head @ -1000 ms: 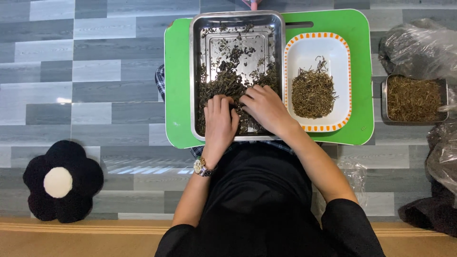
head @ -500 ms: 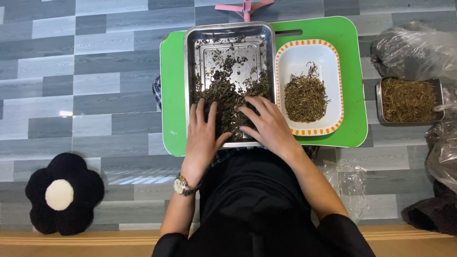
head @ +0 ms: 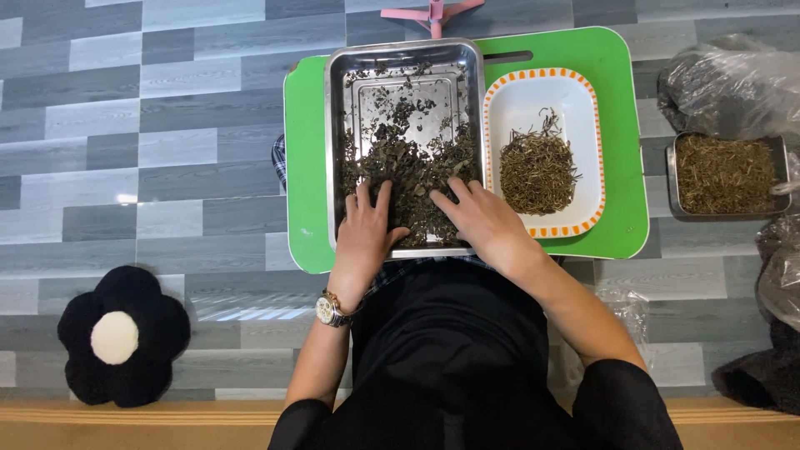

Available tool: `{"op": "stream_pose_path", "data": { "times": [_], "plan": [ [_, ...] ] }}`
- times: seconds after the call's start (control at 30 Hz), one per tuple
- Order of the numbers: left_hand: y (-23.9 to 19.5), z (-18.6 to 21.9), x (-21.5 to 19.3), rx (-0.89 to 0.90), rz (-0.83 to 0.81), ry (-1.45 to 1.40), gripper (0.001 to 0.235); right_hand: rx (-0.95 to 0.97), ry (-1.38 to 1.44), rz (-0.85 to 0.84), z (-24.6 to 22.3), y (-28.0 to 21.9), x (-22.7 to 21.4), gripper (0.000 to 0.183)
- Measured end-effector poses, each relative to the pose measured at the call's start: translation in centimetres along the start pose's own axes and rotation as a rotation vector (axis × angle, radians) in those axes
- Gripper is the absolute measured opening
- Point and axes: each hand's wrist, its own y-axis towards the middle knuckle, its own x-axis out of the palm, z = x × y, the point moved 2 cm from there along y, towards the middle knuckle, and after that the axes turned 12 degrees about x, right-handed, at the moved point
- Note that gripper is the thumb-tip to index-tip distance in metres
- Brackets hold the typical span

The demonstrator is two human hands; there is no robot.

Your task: Sorting dried tea leaves by hand to remove stems and debris

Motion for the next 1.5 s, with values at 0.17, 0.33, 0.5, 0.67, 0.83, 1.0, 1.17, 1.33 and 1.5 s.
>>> {"op": "stream_pose_path", "data": {
  "times": [0.17, 0.33, 0.5, 0.67, 0.83, 1.0, 1.17, 1.33, 1.5],
  "plan": [
    [0.5, -0.1, 0.4, 0.048, 0.021, -0.026, 0.066, -0.005, 0.008, -0.002, -0.1, 0.6, 0.3, 0.069],
    [1.2, -0.5, 0.2, 0.112, 0.076, -0.037, 0.054, -0.06, 0.008, 0.066, -0.8, 0.8, -0.9, 0.053],
    [2.2, -2.2, 1.9, 0.166, 0.143, 0.02, 0.038, -0.11, 0.047, 0.168, -0.6, 1.2, -1.0, 0.032],
    [2.2, -2.7, 0.8, 0.176, 0.239, 0.095, 0.017, -0.111, 0.01, 0.32, 1.0, 2.2, 1.2, 0.022],
    [2.9, -0.9, -2.1, 0.202, 0.254, 0.153, 0.035, -0.081, 0.055, 0.36, 0.3, 1.6, 1.1, 0.039],
    [4.1, -0.5, -2.3, 0.214, -0.04, 0.008, 0.085, -0.041, 0.178, 0.259, -0.4, 1.2, 0.6, 0.078],
    [5.4, -1.8, 0.6, 0.269, -0.01, 0.037, 0.067, -0.05, 0.096, 0.237, -0.2, 2.0, 1.9, 0.064],
    [5.8, -2.7, 1.9, 0.301, 0.044, 0.104, 0.05, -0.088, 0.039, 0.336, 0.7, 2.3, 4.0, 0.047],
    [6.4, -3.7, 2.5, 0.33, 0.179, 0.12, 0.027, -0.133, 0.048, 0.549, 0.6, 2.2, 4.2, 0.022]
  ]
}}
